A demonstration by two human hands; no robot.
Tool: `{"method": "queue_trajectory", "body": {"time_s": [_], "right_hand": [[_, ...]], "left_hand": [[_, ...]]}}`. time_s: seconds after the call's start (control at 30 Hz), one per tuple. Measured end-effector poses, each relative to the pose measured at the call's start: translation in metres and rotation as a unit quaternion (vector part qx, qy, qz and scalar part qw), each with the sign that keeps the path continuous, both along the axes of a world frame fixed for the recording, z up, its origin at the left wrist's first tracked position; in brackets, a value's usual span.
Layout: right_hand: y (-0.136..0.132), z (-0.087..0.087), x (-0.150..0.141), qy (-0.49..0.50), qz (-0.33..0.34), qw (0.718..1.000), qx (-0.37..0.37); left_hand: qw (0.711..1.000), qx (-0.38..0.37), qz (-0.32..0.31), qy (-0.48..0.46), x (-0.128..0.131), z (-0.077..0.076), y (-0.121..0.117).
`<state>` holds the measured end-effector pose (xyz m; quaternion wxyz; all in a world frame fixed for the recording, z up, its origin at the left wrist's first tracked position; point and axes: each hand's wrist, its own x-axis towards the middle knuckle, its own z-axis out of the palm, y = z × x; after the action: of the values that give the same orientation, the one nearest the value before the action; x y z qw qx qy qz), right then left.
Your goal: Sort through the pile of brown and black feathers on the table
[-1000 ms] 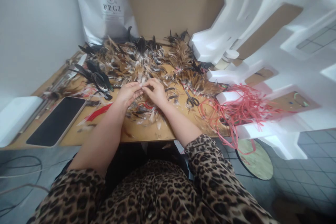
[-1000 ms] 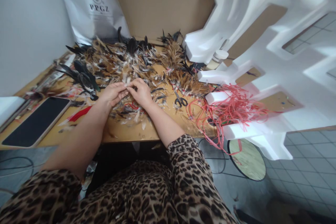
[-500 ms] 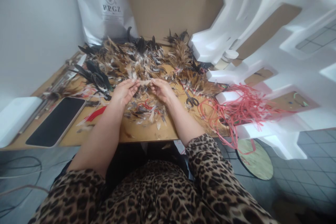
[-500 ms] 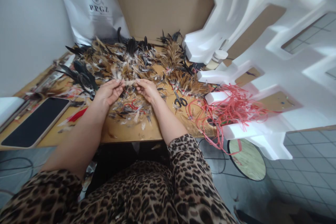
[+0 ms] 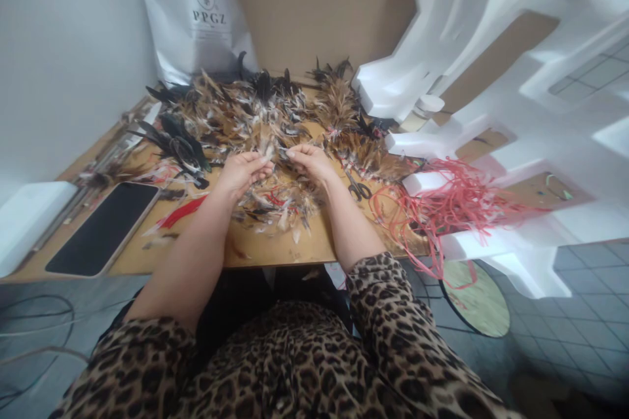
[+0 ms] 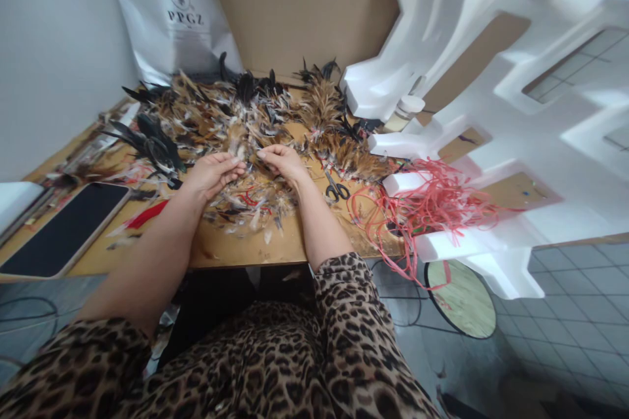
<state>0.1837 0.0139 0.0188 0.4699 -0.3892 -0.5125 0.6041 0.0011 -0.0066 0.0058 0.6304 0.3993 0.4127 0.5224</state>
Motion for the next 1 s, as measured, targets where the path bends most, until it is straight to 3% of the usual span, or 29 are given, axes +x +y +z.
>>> {"method": "queue_trajectory", "body": {"time_s": [0.13, 0.33, 0.47, 0.57, 0.63, 0.77, 1.0], "right_hand": [[-0.004, -0.005, -0.015, -0.004, -0.007, 1.000, -0.001], [-0.014, -0.008, -0.035, 0.000, -0.066, 0.998, 0.011], [-0.008, -0.008, -0.030, -0.012, -0.089, 0.996, 0.028], [0.006, -0.011, -0.016, -0.046, -0.158, 0.983, 0.075], [0.017, -0.014, -0.005, -0.106, -0.198, 0.966, 0.125], [0.027, -0.016, 0.007, -0.277, -0.199, 0.918, 0.202], [0.025, -0.008, -0.012, -0.560, -0.144, 0.771, 0.267]], "left_hand": [[0.998, 0.004, -0.025, 0.052, 0.006, 0.000, -0.004], [0.998, -0.001, -0.032, 0.058, 0.007, -0.004, -0.003], [0.999, -0.008, -0.009, 0.037, 0.005, -0.004, -0.002], [1.000, -0.015, 0.018, -0.010, 0.002, -0.004, 0.002], [0.998, -0.027, 0.034, -0.046, -0.001, -0.004, 0.005], [0.994, -0.046, 0.054, -0.087, -0.004, -0.004, 0.009], [0.991, -0.046, 0.045, -0.119, -0.005, -0.002, 0.007]]}}
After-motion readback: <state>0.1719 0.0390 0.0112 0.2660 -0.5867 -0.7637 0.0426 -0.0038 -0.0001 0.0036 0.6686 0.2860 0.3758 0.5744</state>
